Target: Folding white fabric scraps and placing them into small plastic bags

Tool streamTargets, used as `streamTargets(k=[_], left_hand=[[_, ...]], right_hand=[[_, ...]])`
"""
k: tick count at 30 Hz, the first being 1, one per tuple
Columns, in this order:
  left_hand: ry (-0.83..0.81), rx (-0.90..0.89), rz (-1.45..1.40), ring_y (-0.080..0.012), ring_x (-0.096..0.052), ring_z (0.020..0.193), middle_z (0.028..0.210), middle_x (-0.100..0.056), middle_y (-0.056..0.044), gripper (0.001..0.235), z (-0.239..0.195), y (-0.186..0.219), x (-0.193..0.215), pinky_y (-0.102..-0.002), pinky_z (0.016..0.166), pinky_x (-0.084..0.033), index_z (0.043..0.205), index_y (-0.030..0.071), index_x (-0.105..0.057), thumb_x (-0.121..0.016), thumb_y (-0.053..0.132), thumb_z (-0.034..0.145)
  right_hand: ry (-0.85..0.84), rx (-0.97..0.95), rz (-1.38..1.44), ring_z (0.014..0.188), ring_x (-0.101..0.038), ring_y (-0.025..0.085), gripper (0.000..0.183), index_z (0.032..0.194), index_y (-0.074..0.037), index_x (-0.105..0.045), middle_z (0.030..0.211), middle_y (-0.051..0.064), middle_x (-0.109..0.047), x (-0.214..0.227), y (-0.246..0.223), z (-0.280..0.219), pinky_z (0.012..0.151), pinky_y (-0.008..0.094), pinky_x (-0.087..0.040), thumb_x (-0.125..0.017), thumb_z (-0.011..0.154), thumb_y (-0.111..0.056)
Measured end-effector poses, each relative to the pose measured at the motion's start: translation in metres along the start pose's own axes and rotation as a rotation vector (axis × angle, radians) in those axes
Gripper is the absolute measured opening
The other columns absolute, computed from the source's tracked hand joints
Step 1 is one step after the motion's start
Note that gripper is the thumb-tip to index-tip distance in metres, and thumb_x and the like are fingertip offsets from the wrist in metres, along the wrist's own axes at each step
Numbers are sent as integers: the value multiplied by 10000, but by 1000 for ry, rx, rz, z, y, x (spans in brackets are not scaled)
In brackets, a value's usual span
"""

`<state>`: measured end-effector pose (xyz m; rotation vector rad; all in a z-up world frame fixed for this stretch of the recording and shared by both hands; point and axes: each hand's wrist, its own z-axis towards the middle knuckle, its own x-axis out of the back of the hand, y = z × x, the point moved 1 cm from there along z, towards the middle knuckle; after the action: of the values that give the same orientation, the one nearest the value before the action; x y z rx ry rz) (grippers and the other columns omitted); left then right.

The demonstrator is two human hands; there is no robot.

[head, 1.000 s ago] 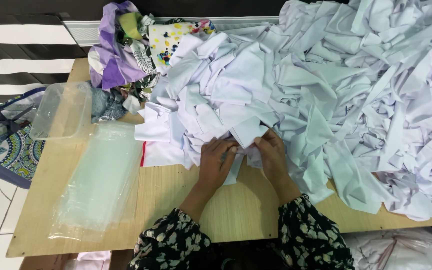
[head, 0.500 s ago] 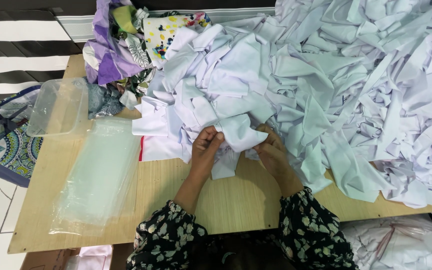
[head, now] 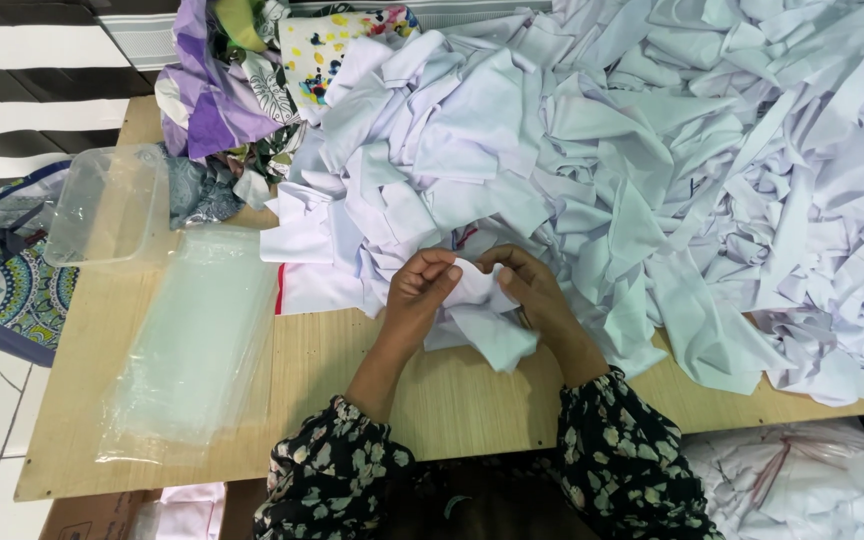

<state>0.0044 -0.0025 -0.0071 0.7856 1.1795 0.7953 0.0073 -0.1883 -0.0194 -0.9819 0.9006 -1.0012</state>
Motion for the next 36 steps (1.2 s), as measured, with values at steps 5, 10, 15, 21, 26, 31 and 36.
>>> streamTargets(k=[5,10,15,21,26,31,36], left_hand=[[38,-27,16,-67,-701,815,938,-784,-78,189,3,-9,8,-219,786,-581,1134,7,-668,-721,53,959],[48,-52,58,-66,-692,819,952,-779,-80,179,1,-4,5,-209,786,-567,1135,8,-688,-718,67,969],[-48,-140,437,-144,-599,962,1168,-710,-111,682,-3,11,-4,-305,879,-502,1369,75,-609,-926,171,773],[-120,-302,855,-283,-704,792,912,-729,-115,314,-6,3,-6,-409,750,-583,1138,111,-769,-819,65,831],[-26,-429,765,-222,-677,785,869,-706,-59,270,-3,20,-14,-356,756,-561,1056,159,-804,-808,25,822],[69,-446,626,-154,-659,815,897,-733,-49,209,-2,31,-12,-302,779,-534,1042,129,-803,-752,-1,888],[-261,-507,621,-313,-630,1204,1253,-713,-67,531,-11,28,-24,-459,1046,-406,1320,141,-681,-822,191,811]], right_hand=[[30,-49,104,910,-609,160,465,1240,53,-645,960,103,-634,3,-1,3,803,299,-518,-726,934,-288],[-17,-7,4,871,-634,157,375,1079,28,-696,896,71,-660,-4,-6,1,801,307,-514,-892,773,-65],[223,-2,53,769,-623,89,137,935,-54,-648,806,3,-662,7,-3,-2,738,240,-501,-781,932,-85],[338,129,32,870,-663,75,135,999,-104,-596,875,-5,-683,19,-45,-9,827,261,-552,-716,989,-166],[376,270,-35,910,-656,107,228,1045,-81,-573,912,39,-659,27,-90,-25,880,304,-568,-726,976,-235],[439,303,-55,949,-641,91,200,1071,-106,-538,968,25,-651,37,-104,-49,913,297,-566,-681,1013,-234],[489,220,-298,903,-627,71,197,1059,-96,-565,908,29,-681,32,-108,-62,850,272,-542,-715,1007,-213]])
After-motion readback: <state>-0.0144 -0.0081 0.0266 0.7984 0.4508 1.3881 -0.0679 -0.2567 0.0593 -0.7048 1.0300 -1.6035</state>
